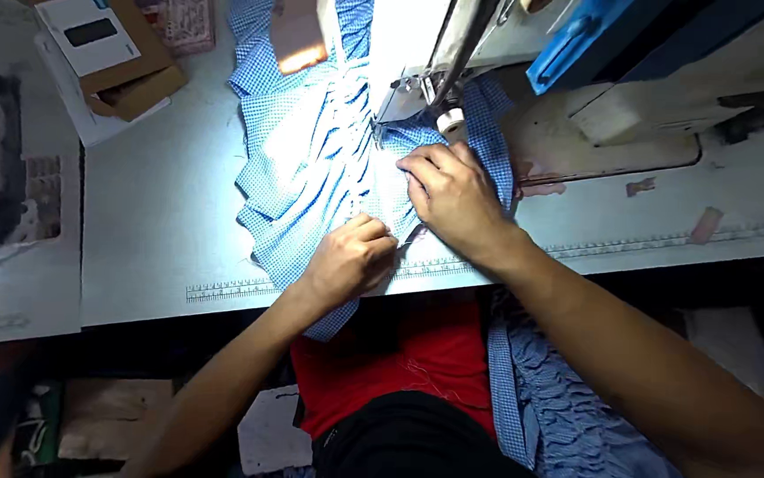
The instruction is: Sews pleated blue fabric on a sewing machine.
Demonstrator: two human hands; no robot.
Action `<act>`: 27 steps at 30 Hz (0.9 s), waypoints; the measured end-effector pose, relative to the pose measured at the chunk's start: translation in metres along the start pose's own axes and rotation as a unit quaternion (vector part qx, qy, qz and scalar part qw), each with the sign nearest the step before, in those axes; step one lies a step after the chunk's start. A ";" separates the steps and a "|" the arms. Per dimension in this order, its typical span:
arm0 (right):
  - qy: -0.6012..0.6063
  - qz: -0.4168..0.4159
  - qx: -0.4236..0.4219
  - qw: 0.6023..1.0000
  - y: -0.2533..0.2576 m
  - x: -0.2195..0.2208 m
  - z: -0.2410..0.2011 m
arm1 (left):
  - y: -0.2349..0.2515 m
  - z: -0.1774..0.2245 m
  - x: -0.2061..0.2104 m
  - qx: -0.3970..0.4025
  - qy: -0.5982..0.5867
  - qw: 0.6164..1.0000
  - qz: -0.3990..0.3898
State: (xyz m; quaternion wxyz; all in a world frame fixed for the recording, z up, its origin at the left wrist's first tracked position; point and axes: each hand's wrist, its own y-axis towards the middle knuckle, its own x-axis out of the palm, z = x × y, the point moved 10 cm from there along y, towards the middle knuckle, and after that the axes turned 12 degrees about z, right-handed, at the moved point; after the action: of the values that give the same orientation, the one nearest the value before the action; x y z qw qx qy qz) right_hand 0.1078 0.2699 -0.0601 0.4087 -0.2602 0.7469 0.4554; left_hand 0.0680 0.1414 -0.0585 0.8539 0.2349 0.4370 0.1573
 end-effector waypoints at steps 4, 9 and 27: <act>-0.026 0.002 -0.007 1.000 0.013 0.006 0.007 | 0.018 -0.023 -0.003 0.006 -0.008 1.000 0.027; -0.039 0.018 0.002 0.999 0.031 0.011 0.019 | 0.038 -0.044 -0.006 0.014 -0.004 0.999 0.043; -0.083 0.023 0.094 0.992 0.044 0.019 0.041 | 0.065 -0.076 -0.008 -0.070 0.043 0.995 0.054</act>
State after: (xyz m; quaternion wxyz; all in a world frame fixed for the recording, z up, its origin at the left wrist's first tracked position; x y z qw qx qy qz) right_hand 0.0799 0.3259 -0.0656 0.4815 -0.1641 0.7557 0.4124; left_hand -0.0024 0.2123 -0.0568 0.8389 0.1908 0.4480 0.2433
